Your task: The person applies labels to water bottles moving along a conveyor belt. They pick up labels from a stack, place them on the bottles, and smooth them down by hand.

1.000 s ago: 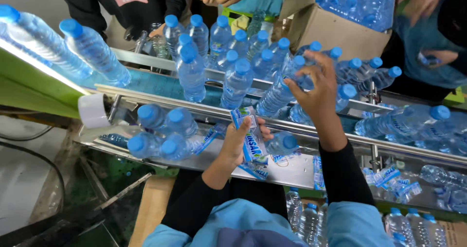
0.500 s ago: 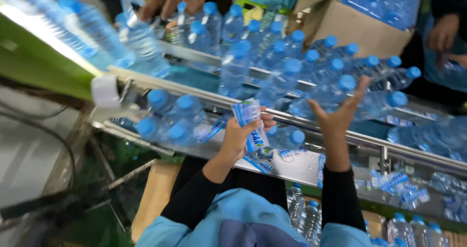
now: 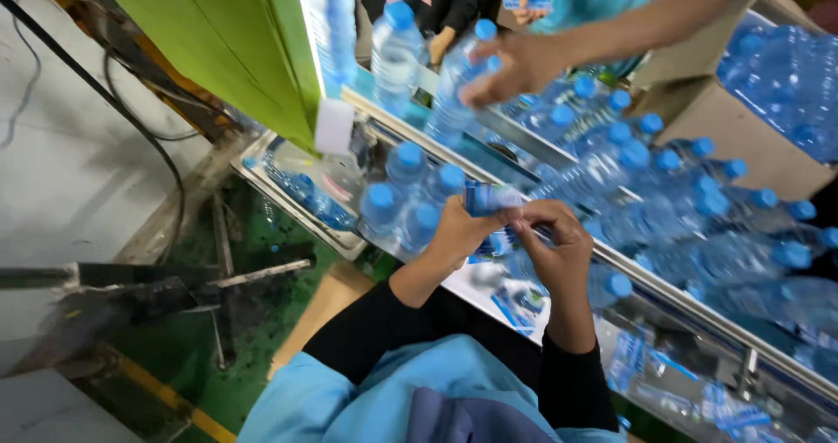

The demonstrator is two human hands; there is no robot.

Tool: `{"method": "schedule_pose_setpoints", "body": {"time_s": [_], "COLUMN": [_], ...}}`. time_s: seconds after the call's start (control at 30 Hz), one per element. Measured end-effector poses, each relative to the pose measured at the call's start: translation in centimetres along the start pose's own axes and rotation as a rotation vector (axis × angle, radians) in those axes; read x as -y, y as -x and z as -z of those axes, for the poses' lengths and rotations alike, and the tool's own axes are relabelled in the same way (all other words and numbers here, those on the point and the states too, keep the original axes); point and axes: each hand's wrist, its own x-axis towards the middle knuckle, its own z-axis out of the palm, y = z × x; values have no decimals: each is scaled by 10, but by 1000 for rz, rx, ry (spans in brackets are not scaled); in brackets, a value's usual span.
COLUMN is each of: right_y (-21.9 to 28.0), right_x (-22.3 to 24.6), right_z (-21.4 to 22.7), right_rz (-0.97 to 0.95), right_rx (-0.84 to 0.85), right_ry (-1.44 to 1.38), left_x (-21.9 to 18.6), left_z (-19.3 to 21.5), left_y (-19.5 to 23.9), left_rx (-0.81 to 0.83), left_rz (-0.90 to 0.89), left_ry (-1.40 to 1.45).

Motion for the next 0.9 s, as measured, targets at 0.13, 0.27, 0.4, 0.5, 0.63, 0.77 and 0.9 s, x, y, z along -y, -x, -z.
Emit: {"method": "schedule_pose_setpoints", "body": {"time_s": [0.13,0.27,0.4,0.5,0.63,0.77,0.9], "right_y": [-37,-88,-160,-196,-219,-193,-137], "right_x": [-8,-1,28,56,16,-14,-25], "right_z": [-42,-65,-73,-75,-94,-111,-119], "right_rz": [-26,-222,-152,-102,351,486,214], "right_rx": [-123,-85,-77,106,54,-211,-208], "right_ry": [-554,-1047,-975,88,568,420,401], "left_x": [-35,-80,-111,-121,-128,-129,-142], "left_z": [22,46,64,87,100,97,73], "left_y": [-16,-28,-37,-46,-47,-48,-41], "left_rx": [-114,-121,-76,-138,-148,-141,-217], "left_rz": [65,32,47,41,41,10,53], "left_ry": [-78,188,392,365,474,446,274]}}
